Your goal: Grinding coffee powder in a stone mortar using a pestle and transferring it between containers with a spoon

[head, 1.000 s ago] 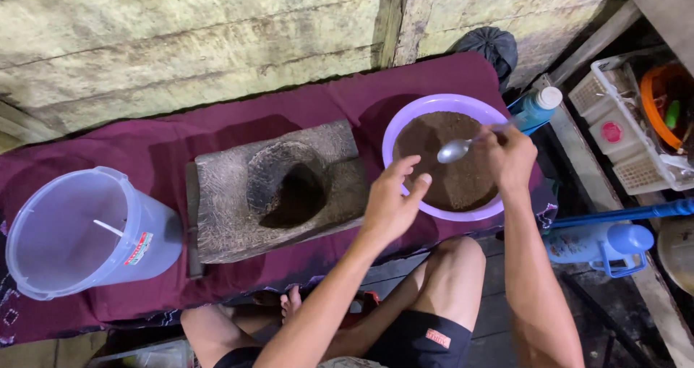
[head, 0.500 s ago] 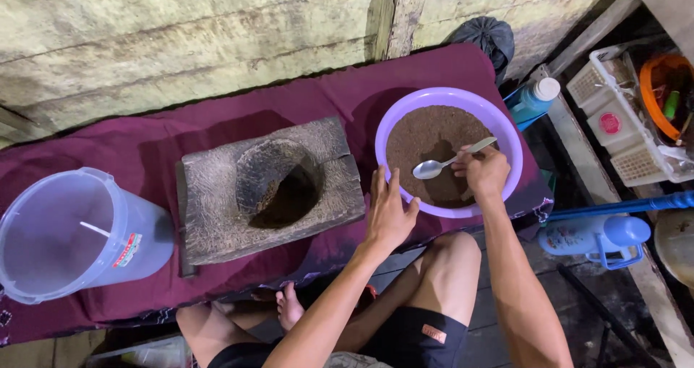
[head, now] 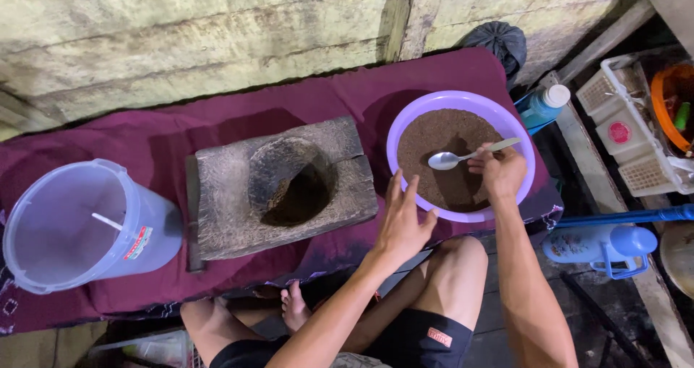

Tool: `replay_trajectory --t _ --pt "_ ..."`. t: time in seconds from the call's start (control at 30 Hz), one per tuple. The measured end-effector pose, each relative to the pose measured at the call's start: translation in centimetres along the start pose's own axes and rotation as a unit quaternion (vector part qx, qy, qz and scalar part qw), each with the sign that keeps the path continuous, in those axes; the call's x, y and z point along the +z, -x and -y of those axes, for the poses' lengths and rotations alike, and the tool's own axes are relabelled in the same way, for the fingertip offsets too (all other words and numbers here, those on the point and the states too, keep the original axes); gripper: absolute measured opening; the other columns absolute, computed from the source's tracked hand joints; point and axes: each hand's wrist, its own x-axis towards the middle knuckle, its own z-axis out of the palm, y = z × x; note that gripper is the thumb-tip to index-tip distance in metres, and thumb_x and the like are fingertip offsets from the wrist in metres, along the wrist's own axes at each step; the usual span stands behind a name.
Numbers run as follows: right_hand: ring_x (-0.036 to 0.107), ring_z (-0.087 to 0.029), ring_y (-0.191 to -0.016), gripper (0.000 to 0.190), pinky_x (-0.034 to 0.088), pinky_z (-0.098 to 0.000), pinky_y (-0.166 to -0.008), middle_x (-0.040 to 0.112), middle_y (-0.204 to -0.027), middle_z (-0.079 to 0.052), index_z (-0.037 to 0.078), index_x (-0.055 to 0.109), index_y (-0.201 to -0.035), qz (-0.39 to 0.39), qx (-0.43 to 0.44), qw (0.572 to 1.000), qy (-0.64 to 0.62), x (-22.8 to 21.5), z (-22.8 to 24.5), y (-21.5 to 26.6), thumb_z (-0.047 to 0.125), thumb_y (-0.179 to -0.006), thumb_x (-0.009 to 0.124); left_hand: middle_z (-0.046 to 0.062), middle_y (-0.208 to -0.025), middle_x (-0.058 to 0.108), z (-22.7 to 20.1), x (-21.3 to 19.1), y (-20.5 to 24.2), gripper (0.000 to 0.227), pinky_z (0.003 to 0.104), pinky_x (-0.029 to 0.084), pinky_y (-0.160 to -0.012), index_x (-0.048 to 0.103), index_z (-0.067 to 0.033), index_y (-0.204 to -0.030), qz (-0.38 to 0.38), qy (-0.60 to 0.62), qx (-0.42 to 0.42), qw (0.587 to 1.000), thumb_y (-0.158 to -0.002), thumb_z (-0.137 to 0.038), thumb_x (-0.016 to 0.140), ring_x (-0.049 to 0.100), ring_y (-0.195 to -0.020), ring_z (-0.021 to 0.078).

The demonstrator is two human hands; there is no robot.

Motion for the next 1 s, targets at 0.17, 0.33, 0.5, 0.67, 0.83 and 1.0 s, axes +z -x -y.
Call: replay_trajectory --t 0.17,0.33,0.5,0.67,0.83,1.0 --pt "0.070 -0.033 -0.087 0.026 0.053 -0.0476 -0.081 0.070 -0.091 -0.028 -0.005 0.075 -0.109 -0.052 -0.060 0.987 0.137 3.8 7.7 6.1 0.018 -0.103 0.064 0.039 -0.157 0.026 -3.8 -5.0 1.1 0.074 0.058 0.037 -0.114 0.040 0.0049 -0.151 -0.002 0.052 0.049 0.997 -0.087 -0.020 0.067 0.030 -0.145 0.0571" --pt "0.079 -0.029 -0.076 0.017 0.070 -0.0348 -0.069 0.068 -0.086 -0.021 0.000 0.062 -0.104 0.020 -0.048 0.992 -0.111 3.2 11.5 5.4 0.015 -0.108 0.054 0.027 -0.164 0.027 -5.4 -15.5 2.0 0.071 0.046 0.036 -0.118 0.030 -0.0024 -0.155 -0.065 0.077 0.053 0.994 -0.098 -0.035 0.056 0.039 -0.146 0.0405" --pt "0.077 -0.032 -0.086 0.005 0.067 -0.0367 -0.073 0.062 -0.092 -0.013 0.009 0.053 -0.114 0.150 -0.172 0.971 -0.070 9.1 20.5 12.2 0.014 -0.115 0.054 0.013 -0.157 0.049 2.8 -24.9 0.6 0.064 0.041 0.040 -0.114 0.037 -0.0122 -0.154 -0.191 0.006 0.032 0.981 -0.101 -0.044 0.054 0.054 -0.139 0.0279" --pt "0.075 -0.024 -0.092 0.014 0.060 -0.0395 -0.084 0.079 -0.086 0.001 0.029 0.075 -0.108 0.286 -0.362 0.849 0.260 16.6 22.4 16.5 0.020 -0.098 0.069 0.024 -0.163 0.030 9.4 -28.4 1.1 0.081 0.076 0.027 -0.111 0.024 -0.0132 -0.163 -0.126 -0.294 -0.149 0.936 -0.098 -0.044 0.064 0.031 -0.149 0.0492" --pt "0.073 -0.026 -0.085 0.013 0.053 -0.0401 -0.089 0.073 -0.081 -0.006 0.018 0.071 -0.108 0.333 -0.546 0.700 0.317 22.4 18.2 14.9 0.012 -0.101 0.061 0.023 -0.168 0.014 9.1 -27.4 2.5 0.071 0.073 0.036 -0.108 0.026 -0.0096 -0.163 -0.087 -0.318 -0.152 0.932 -0.106 -0.046 0.049 0.022 -0.151 0.0500" --pt "0.074 -0.022 -0.075 0.008 0.050 -0.0364 -0.089 0.071 -0.071 -0.005 0.016 0.066 -0.096 0.340 -0.532 0.660 0.407 21.5 13.7 15.6 0.017 -0.098 0.058 0.019 -0.171 0.001 8.1 -27.3 3.0 0.070 0.075 0.039 -0.103 0.018 -0.0118 -0.165 -0.062 -0.317 -0.200 0.925 -0.106 -0.036 0.048 0.019 -0.152 0.0502"
